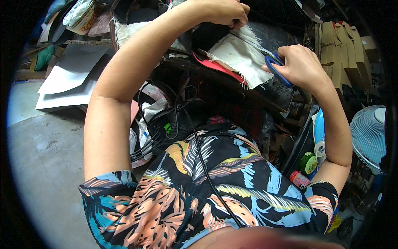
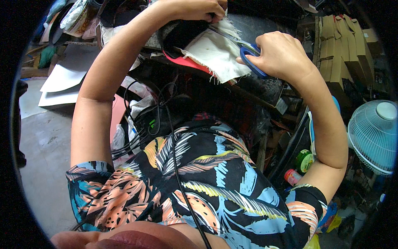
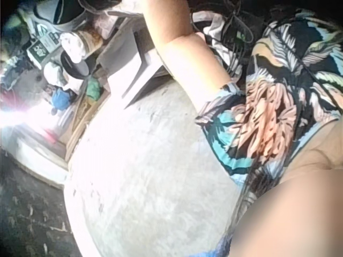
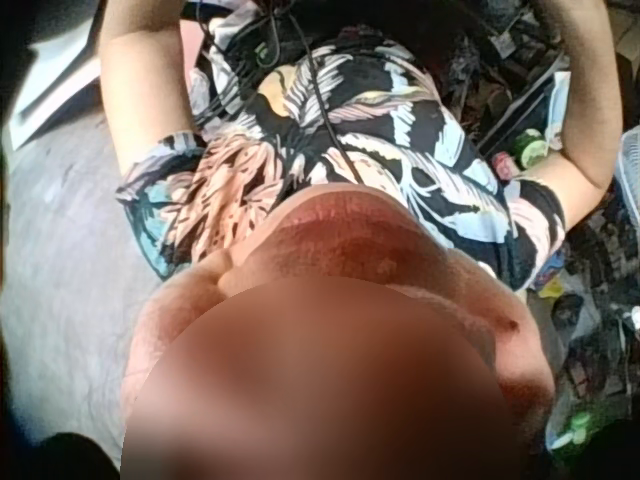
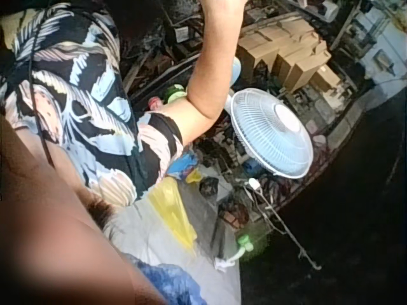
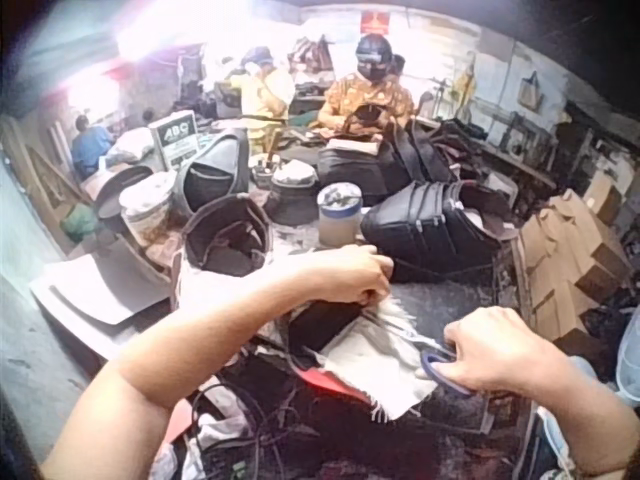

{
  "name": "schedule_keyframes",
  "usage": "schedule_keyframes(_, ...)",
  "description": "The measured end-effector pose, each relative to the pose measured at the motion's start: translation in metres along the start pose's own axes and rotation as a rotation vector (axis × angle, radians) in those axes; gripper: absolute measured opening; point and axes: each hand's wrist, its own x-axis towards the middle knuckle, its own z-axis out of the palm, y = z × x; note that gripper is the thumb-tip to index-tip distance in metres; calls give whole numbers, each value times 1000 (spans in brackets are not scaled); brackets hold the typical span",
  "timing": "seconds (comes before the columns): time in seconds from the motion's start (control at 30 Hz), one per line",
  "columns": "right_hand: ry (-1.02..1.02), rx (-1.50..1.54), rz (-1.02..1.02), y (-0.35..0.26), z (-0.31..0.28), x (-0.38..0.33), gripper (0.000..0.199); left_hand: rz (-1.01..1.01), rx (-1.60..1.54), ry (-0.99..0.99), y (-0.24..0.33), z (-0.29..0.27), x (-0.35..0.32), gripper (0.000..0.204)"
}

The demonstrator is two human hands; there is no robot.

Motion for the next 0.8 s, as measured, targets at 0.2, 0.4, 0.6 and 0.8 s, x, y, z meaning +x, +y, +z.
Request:
schedule_keyframes(0.2, -216, 367, 72, 4, 8, 19, 64, -84, -2, -20, -1, 11, 7, 8)
schedule_keyframes(0.4, -294, 398, 67, 5, 15, 25, 64, -71, -21, -11, -5, 17, 9, 7)
schedule_keyframes(0.6, 35, -17, -47, -10, 22, 9, 57, -50, 1, -2, -16, 26, 11, 5)
schedule_keyframes(0.8, -162, 264, 22, 31, 22, 18, 45, -110, -114, 213, -5, 21, 7, 9)
